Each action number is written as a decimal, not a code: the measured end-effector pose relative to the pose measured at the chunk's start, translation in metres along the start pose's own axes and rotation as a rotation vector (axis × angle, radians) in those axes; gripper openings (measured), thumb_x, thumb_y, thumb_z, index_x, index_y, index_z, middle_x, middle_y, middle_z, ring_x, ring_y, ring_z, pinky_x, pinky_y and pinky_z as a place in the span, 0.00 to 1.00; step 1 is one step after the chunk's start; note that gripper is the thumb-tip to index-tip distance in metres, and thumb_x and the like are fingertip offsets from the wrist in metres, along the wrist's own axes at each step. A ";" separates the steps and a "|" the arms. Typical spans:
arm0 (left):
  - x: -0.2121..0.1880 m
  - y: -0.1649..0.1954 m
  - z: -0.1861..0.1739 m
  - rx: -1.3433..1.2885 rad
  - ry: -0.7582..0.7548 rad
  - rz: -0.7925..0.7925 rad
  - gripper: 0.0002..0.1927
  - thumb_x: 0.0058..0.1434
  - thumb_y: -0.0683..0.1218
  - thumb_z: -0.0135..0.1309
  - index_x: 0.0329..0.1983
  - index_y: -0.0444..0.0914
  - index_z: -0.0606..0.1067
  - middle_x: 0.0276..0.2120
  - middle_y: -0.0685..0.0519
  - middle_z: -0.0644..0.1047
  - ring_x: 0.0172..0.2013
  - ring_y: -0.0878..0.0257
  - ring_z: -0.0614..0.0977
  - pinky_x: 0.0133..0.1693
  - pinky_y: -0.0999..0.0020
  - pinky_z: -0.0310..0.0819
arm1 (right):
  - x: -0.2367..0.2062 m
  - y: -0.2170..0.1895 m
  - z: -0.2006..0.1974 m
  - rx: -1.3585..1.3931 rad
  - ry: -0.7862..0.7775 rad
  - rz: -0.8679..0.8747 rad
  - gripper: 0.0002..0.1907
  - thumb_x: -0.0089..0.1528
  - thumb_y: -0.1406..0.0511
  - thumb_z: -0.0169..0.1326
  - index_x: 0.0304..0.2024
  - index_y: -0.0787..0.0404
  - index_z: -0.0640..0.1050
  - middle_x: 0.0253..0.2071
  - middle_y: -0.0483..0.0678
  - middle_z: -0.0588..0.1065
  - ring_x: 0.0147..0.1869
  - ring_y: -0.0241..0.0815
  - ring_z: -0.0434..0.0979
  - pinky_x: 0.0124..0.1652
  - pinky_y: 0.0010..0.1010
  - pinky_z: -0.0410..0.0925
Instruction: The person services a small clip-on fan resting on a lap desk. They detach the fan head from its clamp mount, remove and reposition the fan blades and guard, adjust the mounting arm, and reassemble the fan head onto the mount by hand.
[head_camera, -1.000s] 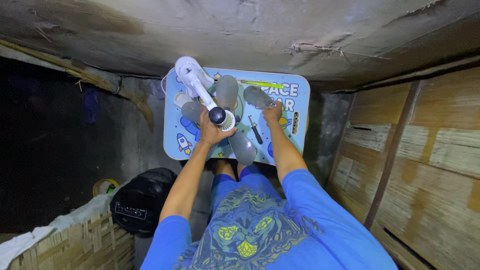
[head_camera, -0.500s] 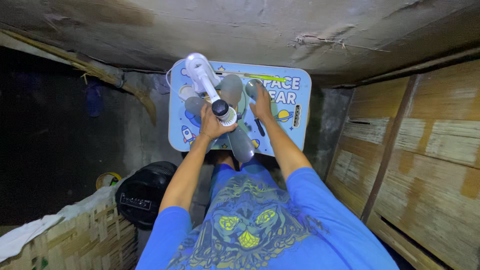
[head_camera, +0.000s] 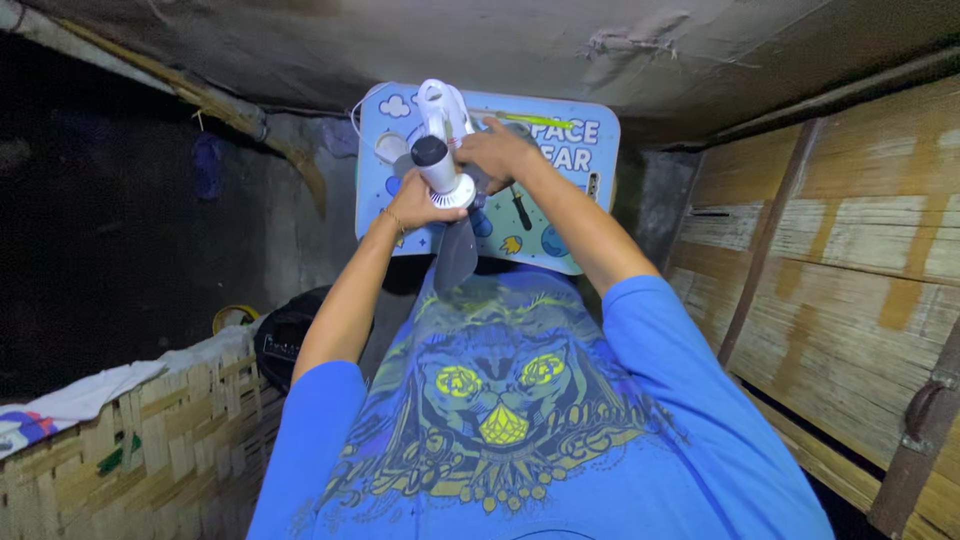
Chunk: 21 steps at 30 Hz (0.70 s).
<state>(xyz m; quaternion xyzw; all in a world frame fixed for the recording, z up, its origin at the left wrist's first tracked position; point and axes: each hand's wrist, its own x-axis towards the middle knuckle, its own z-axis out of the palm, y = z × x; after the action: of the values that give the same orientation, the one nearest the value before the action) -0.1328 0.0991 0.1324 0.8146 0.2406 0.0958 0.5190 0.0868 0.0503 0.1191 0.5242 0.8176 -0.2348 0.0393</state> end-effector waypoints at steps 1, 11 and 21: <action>0.001 0.002 0.000 -0.083 -0.033 -0.021 0.40 0.42 0.54 0.75 0.57 0.35 0.76 0.52 0.48 0.80 0.54 0.54 0.81 0.59 0.60 0.72 | 0.000 0.000 -0.002 -0.030 -0.023 0.001 0.46 0.40 0.54 0.74 0.60 0.48 0.71 0.61 0.46 0.71 0.72 0.49 0.64 0.71 0.59 0.47; 0.016 -0.003 0.005 -0.162 0.016 -0.464 0.36 0.53 0.63 0.66 0.55 0.34 0.77 0.49 0.49 0.80 0.48 0.62 0.81 0.50 0.66 0.75 | -0.008 -0.001 0.000 -0.142 0.023 0.121 0.41 0.43 0.46 0.69 0.59 0.40 0.76 0.54 0.57 0.73 0.64 0.60 0.68 0.61 0.57 0.57; 0.033 -0.001 0.004 -0.075 0.303 -0.765 0.40 0.42 0.72 0.66 0.43 0.34 0.82 0.40 0.46 0.84 0.41 0.56 0.86 0.44 0.62 0.78 | 0.012 -0.026 0.016 -0.165 0.099 0.299 0.35 0.48 0.47 0.66 0.55 0.49 0.79 0.54 0.55 0.75 0.60 0.58 0.72 0.56 0.64 0.59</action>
<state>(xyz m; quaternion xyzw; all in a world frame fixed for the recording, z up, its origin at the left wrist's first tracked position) -0.1028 0.1121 0.1268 0.6235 0.5963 0.0235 0.5051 0.0557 0.0444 0.1098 0.6458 0.7481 -0.1323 0.0760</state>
